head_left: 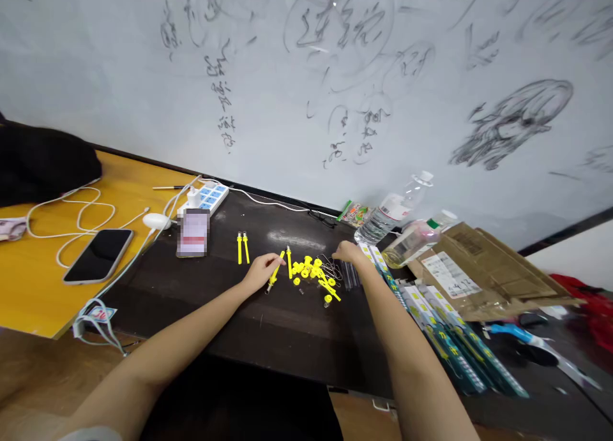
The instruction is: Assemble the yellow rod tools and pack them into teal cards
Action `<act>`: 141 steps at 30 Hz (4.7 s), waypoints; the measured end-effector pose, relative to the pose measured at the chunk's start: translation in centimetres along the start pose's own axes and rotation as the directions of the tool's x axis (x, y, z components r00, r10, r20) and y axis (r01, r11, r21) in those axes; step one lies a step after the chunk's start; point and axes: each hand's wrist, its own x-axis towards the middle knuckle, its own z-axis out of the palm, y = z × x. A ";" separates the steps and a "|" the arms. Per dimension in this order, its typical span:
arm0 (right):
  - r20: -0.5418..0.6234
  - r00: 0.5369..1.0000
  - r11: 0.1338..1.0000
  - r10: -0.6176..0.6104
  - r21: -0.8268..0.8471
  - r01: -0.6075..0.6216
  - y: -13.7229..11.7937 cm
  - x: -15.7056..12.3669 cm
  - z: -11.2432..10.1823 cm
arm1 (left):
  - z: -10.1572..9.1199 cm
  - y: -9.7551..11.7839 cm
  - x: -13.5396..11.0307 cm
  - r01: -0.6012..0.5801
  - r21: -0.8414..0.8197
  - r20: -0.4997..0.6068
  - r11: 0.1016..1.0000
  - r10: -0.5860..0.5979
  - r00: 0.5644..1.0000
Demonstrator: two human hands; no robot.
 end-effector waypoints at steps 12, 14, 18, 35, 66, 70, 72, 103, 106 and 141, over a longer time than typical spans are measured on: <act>0.006 0.998 0.997 0.065 0.029 -0.065 -1.3 0.0 0.7 | 0.1 -0.4 0.0 0.035 -0.097 0.040 0.995 -0.031 0.999; 0.030 0.997 0.995 0.073 0.067 -0.075 -1.8 0.8 0.7 | 0.0 -0.4 0.0 0.047 -0.119 0.046 0.992 -0.042 0.998; 0.035 0.997 0.979 0.069 0.189 -0.075 -1.9 1.3 0.4 | 0.0 -0.5 0.0 0.048 -0.109 0.041 0.993 -0.044 0.998; -0.267 0.926 -0.160 -0.268 0.960 0.230 -6.8 -10.8 1.5 | 0.9 0.0 -0.9 0.026 -0.211 0.236 0.977 0.025 0.971; -0.516 0.839 0.222 -0.172 0.810 0.543 -11.4 -13.5 7.3 | 0.2 1.3 -1.5 -0.380 0.321 0.375 0.867 0.252 0.892; -0.523 0.836 0.248 -0.167 0.798 0.549 -11.3 -13.4 7.3 | 0.2 1.3 -1.5 -0.363 0.350 0.370 0.863 0.229 0.900; -0.538 0.831 0.233 -0.138 0.798 0.556 -11.3 -13.4 7.2 | 0.1 1.5 -1.5 -0.348 0.364 0.367 0.864 0.210 0.906; -0.406 0.899 0.046 -0.164 0.907 0.418 -10.9 -12.6 7.1 | 0.1 1.4 -1.3 -0.275 0.436 0.295 0.857 0.153 0.943; -0.402 0.900 0.058 -0.167 0.908 0.415 -10.8 -12.5 7.2 | 0.1 1.4 -1.3 -0.288 0.442 0.306 0.850 0.159 0.939; -0.504 0.828 0.414 -0.247 0.717 0.561 -10.7 -12.9 7.4 | -0.9 1.6 -1.0 -0.411 0.455 0.415 0.790 0.220 0.883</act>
